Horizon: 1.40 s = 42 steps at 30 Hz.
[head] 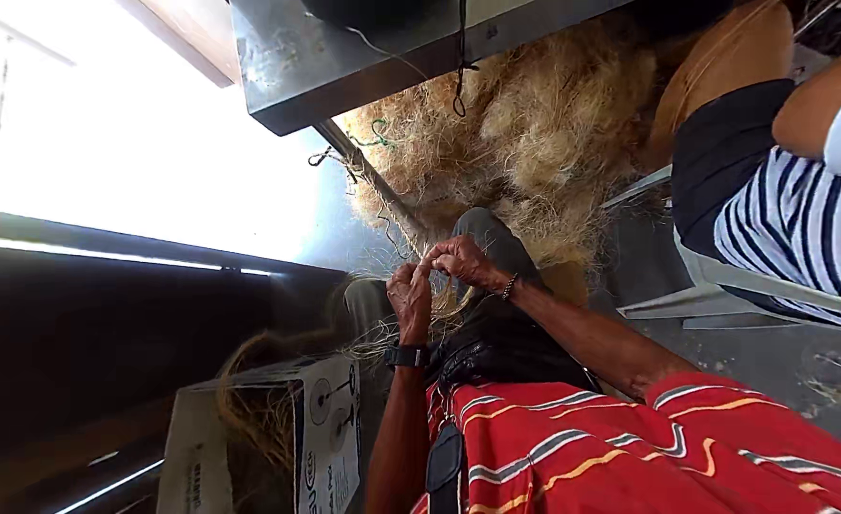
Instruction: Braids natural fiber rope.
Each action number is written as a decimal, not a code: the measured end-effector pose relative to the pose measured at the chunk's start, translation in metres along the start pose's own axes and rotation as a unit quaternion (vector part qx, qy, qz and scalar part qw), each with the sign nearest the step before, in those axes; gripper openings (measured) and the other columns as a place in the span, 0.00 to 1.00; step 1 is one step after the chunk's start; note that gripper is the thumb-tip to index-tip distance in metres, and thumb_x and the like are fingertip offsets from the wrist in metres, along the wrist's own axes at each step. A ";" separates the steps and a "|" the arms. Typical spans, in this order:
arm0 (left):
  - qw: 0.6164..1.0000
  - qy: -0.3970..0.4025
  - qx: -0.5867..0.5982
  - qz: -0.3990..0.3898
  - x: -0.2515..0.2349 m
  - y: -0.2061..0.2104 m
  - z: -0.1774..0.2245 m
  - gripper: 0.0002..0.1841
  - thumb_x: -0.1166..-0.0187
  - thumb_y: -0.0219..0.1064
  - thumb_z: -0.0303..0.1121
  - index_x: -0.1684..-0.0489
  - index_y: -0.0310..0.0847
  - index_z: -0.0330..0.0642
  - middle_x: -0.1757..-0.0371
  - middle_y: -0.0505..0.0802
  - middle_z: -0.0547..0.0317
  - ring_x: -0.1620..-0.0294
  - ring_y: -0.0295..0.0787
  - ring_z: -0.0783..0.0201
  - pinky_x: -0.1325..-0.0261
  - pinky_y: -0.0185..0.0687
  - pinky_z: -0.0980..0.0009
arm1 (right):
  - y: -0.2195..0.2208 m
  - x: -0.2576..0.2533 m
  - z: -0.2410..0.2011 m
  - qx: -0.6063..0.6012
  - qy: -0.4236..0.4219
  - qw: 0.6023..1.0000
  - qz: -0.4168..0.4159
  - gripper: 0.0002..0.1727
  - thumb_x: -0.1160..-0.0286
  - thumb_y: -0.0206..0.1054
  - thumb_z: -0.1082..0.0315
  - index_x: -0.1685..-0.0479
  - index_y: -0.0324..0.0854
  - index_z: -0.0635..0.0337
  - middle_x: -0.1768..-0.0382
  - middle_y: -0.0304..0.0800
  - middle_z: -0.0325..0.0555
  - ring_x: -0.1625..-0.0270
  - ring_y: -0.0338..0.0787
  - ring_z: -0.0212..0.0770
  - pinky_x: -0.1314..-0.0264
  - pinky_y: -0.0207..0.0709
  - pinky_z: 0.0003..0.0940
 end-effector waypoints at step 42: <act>0.949 -0.028 0.263 -0.172 0.014 0.001 -0.012 0.05 0.13 0.61 0.38 0.58 0.83 0.55 0.82 0.73 0.70 0.93 0.49 0.78 0.91 0.47 0.83 | -0.009 0.006 0.047 -0.146 0.206 0.961 -0.108 0.08 0.16 0.58 0.76 0.63 0.81 0.63 0.88 0.72 0.36 0.92 0.63 0.25 0.92 0.56 0.19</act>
Point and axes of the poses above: each hand's wrist, its own x-axis away from the middle knuckle, its own y-axis out of the palm, z = x × y, the point moved 6 cm from there along -x, towards the middle knuckle
